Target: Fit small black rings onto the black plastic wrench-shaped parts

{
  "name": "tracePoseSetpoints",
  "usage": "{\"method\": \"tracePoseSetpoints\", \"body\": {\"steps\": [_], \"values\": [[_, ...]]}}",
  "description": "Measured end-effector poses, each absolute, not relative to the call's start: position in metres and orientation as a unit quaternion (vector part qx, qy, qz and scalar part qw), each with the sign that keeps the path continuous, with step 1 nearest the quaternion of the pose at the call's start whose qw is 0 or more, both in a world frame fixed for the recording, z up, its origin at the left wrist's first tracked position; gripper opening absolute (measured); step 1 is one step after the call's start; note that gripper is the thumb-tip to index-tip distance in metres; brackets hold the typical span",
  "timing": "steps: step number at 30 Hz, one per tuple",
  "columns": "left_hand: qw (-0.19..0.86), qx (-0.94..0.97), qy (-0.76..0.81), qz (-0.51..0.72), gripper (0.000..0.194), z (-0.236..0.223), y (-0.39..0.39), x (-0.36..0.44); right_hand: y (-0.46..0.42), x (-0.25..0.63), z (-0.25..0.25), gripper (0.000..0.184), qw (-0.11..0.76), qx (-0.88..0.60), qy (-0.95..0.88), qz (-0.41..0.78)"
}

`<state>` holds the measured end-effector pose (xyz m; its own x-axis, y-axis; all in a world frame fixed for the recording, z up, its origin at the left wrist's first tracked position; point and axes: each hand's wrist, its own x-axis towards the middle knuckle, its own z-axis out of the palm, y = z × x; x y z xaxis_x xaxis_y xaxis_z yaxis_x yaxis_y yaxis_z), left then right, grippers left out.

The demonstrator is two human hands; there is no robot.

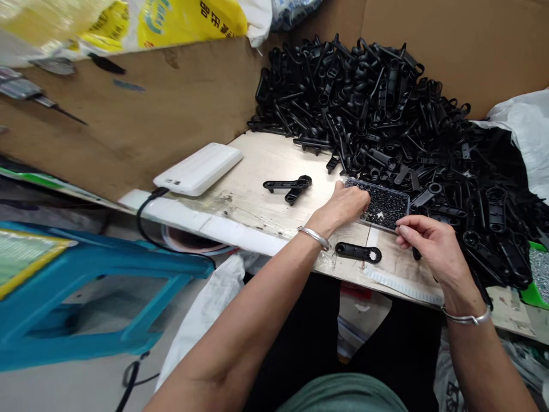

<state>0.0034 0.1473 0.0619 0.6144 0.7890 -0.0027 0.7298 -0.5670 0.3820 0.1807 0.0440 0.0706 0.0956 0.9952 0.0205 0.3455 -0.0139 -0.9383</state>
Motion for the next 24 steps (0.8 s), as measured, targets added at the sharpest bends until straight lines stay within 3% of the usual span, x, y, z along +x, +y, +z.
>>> {"method": "tracePoseSetpoints", "body": {"steps": [6, 11, 24], "values": [[0.155, 0.852, 0.485, 0.121, 0.025, 0.066, 0.155, -0.023, 0.039, 0.189, 0.069, 0.025, 0.437, -0.605, -0.549, 0.376], [0.124, 0.867, 0.48, 0.046, 0.016, 0.068, 0.155, -0.022, 0.039, 0.188, 0.067, 0.025, 0.423, -0.608, -0.559, 0.373], [0.157, 0.867, 0.47, 0.053, 0.023, 0.059, 0.157, -0.015, 0.033, 0.187, 0.067, 0.023, 0.418, -0.604, -0.559, 0.384]]}}
